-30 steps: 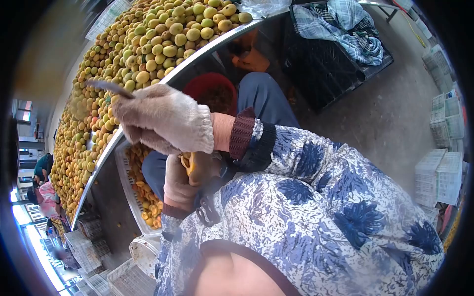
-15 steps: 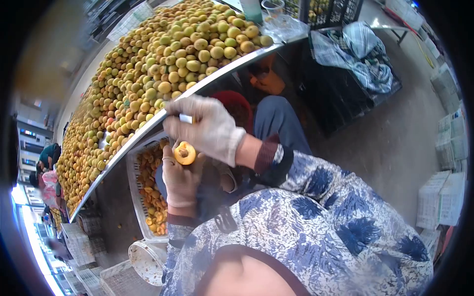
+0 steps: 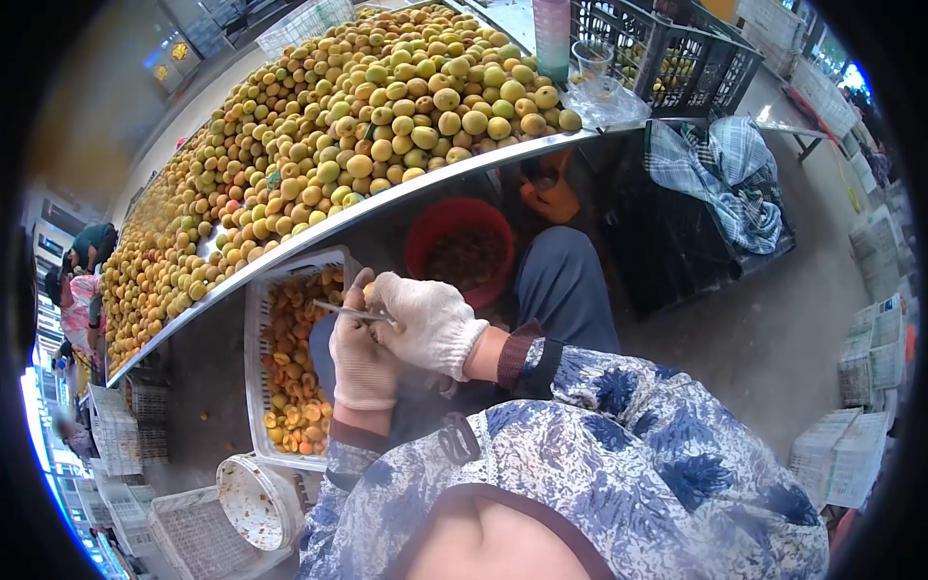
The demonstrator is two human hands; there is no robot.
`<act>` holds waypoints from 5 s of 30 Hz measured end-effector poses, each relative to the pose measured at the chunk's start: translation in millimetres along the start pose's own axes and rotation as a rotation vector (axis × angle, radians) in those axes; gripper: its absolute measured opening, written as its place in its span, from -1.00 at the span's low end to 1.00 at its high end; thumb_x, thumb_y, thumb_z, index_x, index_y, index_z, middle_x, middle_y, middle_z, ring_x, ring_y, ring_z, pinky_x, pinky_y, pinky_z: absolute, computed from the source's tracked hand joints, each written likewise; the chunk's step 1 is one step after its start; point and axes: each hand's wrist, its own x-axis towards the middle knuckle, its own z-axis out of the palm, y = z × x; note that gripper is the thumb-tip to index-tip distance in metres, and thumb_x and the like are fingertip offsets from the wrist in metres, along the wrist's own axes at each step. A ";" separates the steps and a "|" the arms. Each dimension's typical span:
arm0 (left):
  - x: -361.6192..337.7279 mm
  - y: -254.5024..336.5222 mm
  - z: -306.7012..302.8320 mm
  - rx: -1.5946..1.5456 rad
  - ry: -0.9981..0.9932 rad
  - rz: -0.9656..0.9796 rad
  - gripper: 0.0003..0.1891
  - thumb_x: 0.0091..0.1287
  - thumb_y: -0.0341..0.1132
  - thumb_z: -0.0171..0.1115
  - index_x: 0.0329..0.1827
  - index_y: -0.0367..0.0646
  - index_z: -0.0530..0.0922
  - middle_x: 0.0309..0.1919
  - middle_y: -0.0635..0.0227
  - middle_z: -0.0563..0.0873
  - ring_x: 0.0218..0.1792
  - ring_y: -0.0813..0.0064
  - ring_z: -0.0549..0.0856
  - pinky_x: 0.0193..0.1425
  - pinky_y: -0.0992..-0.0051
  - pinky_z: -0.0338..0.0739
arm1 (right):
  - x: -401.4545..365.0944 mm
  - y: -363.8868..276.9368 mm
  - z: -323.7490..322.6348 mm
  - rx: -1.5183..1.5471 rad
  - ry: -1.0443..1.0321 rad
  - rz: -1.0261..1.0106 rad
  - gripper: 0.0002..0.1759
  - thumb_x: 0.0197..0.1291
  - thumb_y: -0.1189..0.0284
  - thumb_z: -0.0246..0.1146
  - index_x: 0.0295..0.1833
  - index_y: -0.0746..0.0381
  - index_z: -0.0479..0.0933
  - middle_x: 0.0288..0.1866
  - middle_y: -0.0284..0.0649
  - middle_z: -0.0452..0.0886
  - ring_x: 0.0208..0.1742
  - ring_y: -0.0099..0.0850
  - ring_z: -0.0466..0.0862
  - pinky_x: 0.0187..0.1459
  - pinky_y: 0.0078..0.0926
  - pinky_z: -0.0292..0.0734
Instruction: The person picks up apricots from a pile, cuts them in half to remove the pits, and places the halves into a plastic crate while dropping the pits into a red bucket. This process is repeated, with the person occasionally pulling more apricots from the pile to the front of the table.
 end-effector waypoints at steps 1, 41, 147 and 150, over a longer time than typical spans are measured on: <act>3.5 -3.4 -4.2 -0.003 0.000 -0.005 -0.57 0.57 -0.11 0.02 0.33 -0.23 0.44 0.09 0.18 0.64 0.13 0.32 0.63 0.28 0.34 0.53 | -0.7 0.9 -0.9 -0.004 -0.001 0.005 -0.74 0.12 0.42 0.31 -0.04 0.13 0.55 -0.20 -0.08 0.70 -0.17 -0.06 0.73 -0.14 -0.19 0.67; -94.4 -16.0 -328.6 0.353 0.802 -0.100 -0.54 0.49 -0.18 0.06 0.35 -0.25 0.39 0.07 0.15 0.52 -0.11 0.30 0.66 -0.14 0.34 0.65 | 11.4 166.5 32.3 0.753 0.077 1.256 -0.64 0.42 0.18 0.22 0.22 -0.01 0.36 -0.42 -0.32 0.47 -0.62 -0.48 0.44 -0.63 -0.38 0.44; 33.6 81.6 -347.4 1.718 0.997 -0.041 -0.59 0.34 -0.17 0.21 0.17 -0.20 0.60 0.17 0.04 0.61 0.23 0.06 0.57 0.32 0.22 0.44 | 212.6 131.2 42.0 -0.938 0.028 -0.251 -0.74 0.34 0.17 0.13 -0.08 0.09 0.57 -0.21 -0.14 0.68 -0.14 -0.09 0.69 -0.13 -0.11 0.57; 67.9 105.5 -343.8 1.933 1.002 -0.108 -0.52 0.31 -0.10 0.25 0.21 -0.18 0.57 0.23 0.06 0.57 0.27 0.08 0.55 0.34 0.23 0.43 | 211.3 125.4 43.2 -0.952 0.025 -0.217 -0.73 0.33 0.17 0.14 -0.06 0.10 0.58 -0.21 -0.14 0.69 -0.15 -0.10 0.69 -0.13 -0.12 0.58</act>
